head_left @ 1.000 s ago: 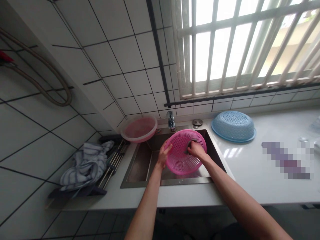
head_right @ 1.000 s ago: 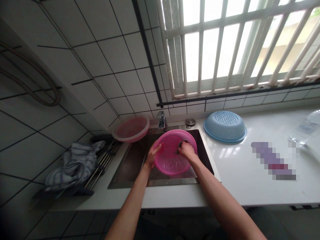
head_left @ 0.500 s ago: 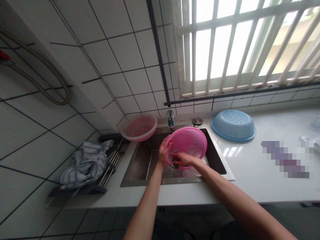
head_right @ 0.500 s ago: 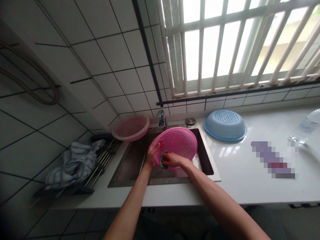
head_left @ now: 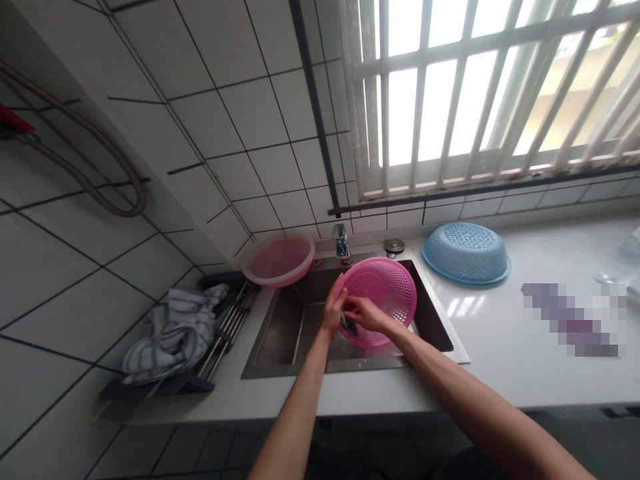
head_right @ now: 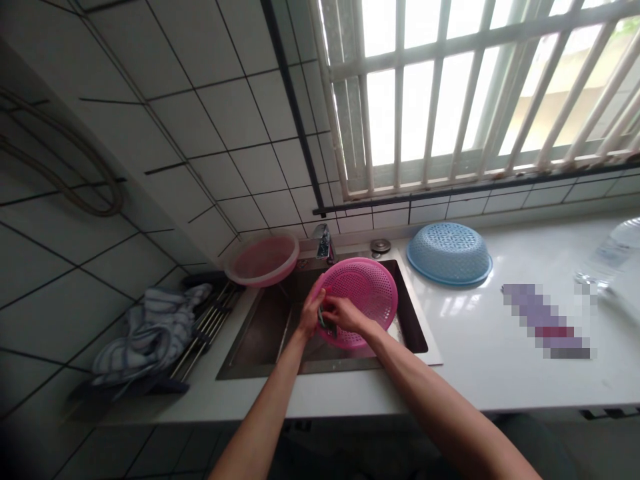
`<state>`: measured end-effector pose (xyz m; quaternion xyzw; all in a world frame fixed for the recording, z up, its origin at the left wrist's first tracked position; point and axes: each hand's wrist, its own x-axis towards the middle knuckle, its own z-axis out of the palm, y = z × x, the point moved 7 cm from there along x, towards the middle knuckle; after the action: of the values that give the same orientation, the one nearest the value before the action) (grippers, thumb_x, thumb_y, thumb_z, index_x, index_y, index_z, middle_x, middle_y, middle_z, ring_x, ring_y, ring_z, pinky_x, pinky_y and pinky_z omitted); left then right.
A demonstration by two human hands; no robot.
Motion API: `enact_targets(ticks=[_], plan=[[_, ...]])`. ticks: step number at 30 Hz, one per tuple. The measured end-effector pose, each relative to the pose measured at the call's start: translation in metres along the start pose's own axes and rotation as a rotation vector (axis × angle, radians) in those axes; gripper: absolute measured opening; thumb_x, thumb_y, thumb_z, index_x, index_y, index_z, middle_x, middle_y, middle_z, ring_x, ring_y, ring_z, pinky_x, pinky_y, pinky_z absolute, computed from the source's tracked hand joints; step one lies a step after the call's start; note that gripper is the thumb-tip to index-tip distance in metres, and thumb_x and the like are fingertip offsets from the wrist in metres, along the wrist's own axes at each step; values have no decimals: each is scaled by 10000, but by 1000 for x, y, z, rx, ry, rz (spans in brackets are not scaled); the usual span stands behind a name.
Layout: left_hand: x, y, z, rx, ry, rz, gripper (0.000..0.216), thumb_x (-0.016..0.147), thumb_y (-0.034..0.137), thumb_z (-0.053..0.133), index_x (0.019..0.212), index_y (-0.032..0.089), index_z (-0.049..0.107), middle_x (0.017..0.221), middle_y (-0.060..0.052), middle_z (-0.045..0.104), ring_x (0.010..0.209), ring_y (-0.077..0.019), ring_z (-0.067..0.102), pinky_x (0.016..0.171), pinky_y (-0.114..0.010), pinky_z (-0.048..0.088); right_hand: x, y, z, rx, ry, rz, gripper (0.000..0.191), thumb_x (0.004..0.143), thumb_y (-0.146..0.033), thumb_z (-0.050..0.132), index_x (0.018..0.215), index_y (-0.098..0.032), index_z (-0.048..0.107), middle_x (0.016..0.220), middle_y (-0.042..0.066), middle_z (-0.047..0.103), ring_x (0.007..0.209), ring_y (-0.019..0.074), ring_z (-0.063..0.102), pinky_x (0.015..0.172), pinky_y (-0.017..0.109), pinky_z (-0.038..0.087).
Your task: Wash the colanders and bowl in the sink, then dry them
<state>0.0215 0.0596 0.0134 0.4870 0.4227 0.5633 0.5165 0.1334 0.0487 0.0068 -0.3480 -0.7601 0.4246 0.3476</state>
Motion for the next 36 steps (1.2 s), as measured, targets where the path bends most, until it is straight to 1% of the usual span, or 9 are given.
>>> enact_targets(ticks=[4,8,11,16,19,27,29,33,36], plan=[[3,-13,8,-33,-63,-66,581,824,667,833,1227,249,811,1413,-111,744,1495,-397,541,1319,-569,306,14,11,-40,141,445,151,282,1032,-429,489,1123,-192,610,1105,116,712,937,213,622,810,293,528],[7,-13,13,77,-128,-11,713,718,611,946,1280,234,724,1411,-139,724,1396,-355,619,1274,-545,375,14,31,-57,412,600,204,343,958,-540,577,1064,-214,584,1066,93,683,916,219,626,785,304,536],[5,-21,7,113,-129,-118,805,574,587,1028,1170,193,660,1247,-156,759,1209,-314,710,1151,-504,501,11,39,-50,574,559,134,416,866,-614,697,945,-218,595,940,42,645,810,191,599,720,294,512],[-6,-28,-4,44,-126,-311,767,769,694,880,1324,244,601,1225,-123,769,1071,-287,756,926,-438,613,10,33,-11,562,168,73,355,848,-535,762,929,-212,640,876,8,638,712,143,535,640,259,455],[-5,-24,-3,80,-164,-275,813,775,743,846,1357,206,664,1283,-157,771,1234,-351,718,1066,-488,567,12,27,0,477,101,10,254,867,-439,734,915,-208,642,847,4,638,708,145,529,657,267,460],[-7,-10,16,211,-330,-48,838,911,684,751,1593,240,549,1677,-139,522,1565,-343,465,1342,-493,276,6,50,-68,556,734,128,356,850,-514,711,1026,-217,626,1042,79,697,892,224,649,794,341,550],[-7,-10,16,235,-337,-28,854,910,688,750,1602,237,533,1680,-142,517,1565,-342,464,1343,-484,275,7,46,-65,580,644,105,366,841,-512,735,1031,-215,634,1036,73,698,872,213,644,769,326,546],[-4,-17,5,208,-291,-81,945,891,784,695,1634,239,486,1675,-166,517,1551,-370,483,1310,-512,332,11,30,-15,541,115,79,338,868,-517,750,926,-197,657,810,13,638,665,148,536,609,269,459],[-2,-16,1,215,-255,-91,939,876,802,697,1605,238,520,1669,-171,522,1558,-373,472,1318,-518,309,14,26,-6,549,78,73,333,857,-506,770,899,-198,651,805,9,631,677,145,541,617,263,466]])
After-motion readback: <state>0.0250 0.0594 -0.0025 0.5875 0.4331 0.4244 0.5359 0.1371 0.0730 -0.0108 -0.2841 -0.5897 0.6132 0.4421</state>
